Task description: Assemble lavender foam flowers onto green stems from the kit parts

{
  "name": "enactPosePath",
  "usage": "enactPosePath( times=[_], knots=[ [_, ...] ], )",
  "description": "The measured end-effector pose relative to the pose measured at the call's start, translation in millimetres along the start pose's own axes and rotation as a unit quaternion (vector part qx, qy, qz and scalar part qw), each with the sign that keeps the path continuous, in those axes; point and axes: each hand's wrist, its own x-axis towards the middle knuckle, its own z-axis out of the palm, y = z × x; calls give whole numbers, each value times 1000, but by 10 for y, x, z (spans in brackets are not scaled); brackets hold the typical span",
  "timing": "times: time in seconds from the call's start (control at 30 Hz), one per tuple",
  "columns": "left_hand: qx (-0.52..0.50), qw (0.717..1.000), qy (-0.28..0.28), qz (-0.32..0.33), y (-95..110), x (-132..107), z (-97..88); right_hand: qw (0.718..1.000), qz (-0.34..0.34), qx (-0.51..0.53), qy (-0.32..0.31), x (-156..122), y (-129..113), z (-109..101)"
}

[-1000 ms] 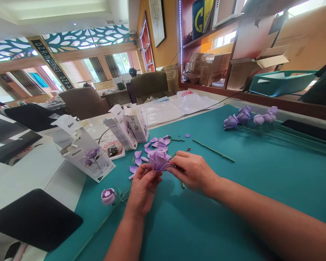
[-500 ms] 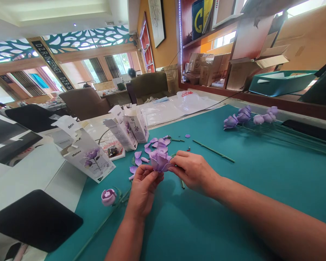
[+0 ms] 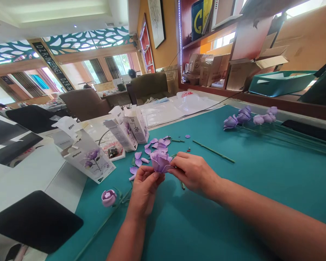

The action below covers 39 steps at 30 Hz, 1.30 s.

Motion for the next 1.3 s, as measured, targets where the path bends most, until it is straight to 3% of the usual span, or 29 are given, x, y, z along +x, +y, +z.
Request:
enactPosePath(
  times=[0.2, 0.4, 0.6, 0.73, 0.8, 1.0, 1.13, 1.3],
  knots=[
    [-42, 999, 25, -14, 61, 16, -16, 990, 53, 126, 38, 58, -2, -97],
    [-112, 990, 84, -4, 213, 83, -128, 977, 155, 136, 59, 150, 303, -126],
    [-149, 984, 94, 3, 287, 85, -171, 980, 176, 96, 16, 160, 502, 47],
    [-156, 983, 92, 12, 325, 71, -173, 983, 170, 29, -67, 299, 557, 123],
    [-159, 983, 91, 14, 340, 65, -174, 980, 162, -16, -115, 433, 593, 183],
    [-181, 979, 98, 9, 374, 66, -179, 973, 136, -53, -177, 903, 592, 559],
    [-194, 975, 107, 17, 397, 83, -199, 967, 129, -74, -206, 1142, 543, 832],
    [-208, 971, 117, 4, 366, 74, -185, 963, 118, -105, -219, 1317, 583, 1013]
  ],
)
